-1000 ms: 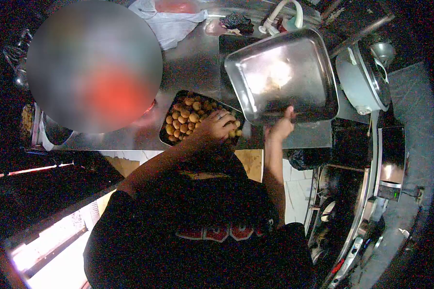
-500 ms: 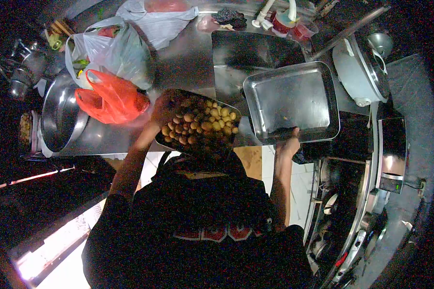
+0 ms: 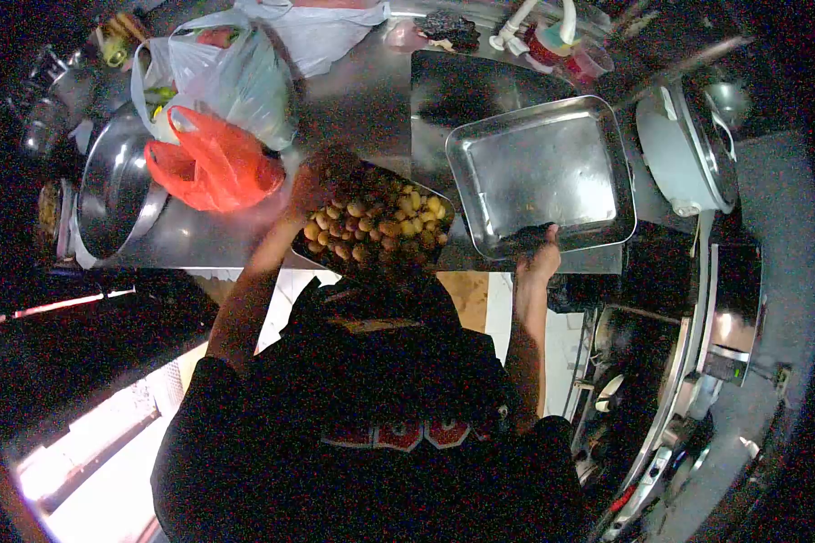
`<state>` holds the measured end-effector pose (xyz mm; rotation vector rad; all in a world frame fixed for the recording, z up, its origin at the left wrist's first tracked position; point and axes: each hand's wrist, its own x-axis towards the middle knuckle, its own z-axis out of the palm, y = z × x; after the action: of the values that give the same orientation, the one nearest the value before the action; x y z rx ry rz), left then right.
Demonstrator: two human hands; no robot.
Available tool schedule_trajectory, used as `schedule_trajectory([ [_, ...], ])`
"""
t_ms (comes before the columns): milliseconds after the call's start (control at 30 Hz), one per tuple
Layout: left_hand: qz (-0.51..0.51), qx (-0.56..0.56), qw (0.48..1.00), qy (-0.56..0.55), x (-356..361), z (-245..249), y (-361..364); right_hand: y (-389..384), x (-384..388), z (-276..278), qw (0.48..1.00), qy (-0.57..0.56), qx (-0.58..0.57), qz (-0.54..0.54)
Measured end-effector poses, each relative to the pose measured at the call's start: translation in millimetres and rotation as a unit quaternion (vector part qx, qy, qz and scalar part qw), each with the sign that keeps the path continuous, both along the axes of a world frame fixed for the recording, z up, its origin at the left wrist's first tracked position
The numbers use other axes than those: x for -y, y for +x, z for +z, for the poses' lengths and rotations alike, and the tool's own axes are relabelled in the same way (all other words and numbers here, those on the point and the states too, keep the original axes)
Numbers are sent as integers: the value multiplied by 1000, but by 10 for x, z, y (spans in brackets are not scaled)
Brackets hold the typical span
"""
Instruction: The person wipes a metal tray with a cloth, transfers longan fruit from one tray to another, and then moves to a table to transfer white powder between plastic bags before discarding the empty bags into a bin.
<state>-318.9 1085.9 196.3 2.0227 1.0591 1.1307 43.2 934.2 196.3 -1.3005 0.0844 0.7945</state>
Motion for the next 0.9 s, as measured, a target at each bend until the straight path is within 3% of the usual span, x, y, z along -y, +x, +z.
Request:
schedule_trajectory([
  [67, 55, 18, 998, -17, 166, 56, -24, -34, -63, 117, 999, -41, -1, -2],
  [133, 74, 170, 977, -103, 509, 27, -52, 3, -109, 125, 1000, -27, -5, 5],
  [167, 82, 170, 977, -102, 661, 116, 9, 55, -120, 95, 1000, -28, -5, 12],
  [233, 26, -40, 999, 9, 930, 369, 260, 223, -97, -28, 992, 23, -3, 128],
  [267, 36, -40, 999, 6, 980, 383, 318, 266, -124, -61, 990, 21, -3, 137],
  [333, 86, -199, 964, 155, 1040, 399, 415, 348, -233, -131, 986, 22, 3, 166],
  [367, 93, -200, 963, 153, 1093, 430, 478, 329, -283, -78, 985, 22, 3, 174],
  [433, -8, -78, 984, 159, 1284, 495, 643, 229, -346, 98, 985, -60, 53, 155],
  [467, -11, -93, 971, 222, 1358, 195, 786, 273, -371, 79, 983, -60, 53, 165],
  [500, -1, -97, 971, 221, 1422, 237, 861, 325, -392, 51, 976, -60, 75, 198],
  [567, -61, -294, 933, 197, 1524, 315, 962, 345, -457, 55, 965, -56, 94, 239],
  [667, -8, -309, 938, 160, 1446, 94, 1103, 395, -537, 80, 972, -58, 27, 226],
  [733, 38, -313, 939, 135, 1469, 77, 1166, 703, -569, -231, 910, 43, 175, 374],
  [767, 42, -318, 936, 146, 1492, 95, 1175, 670, -619, -170, 906, 46, 174, 383],
  [833, 56, -327, 930, 157, 1489, 107, 1221, 441, -730, 161, 956, 28, 13, 292],
  [900, 50, -357, 915, 180, 1457, 55, 1272, 451, -740, 226, 940, 11, 22, 341],
])
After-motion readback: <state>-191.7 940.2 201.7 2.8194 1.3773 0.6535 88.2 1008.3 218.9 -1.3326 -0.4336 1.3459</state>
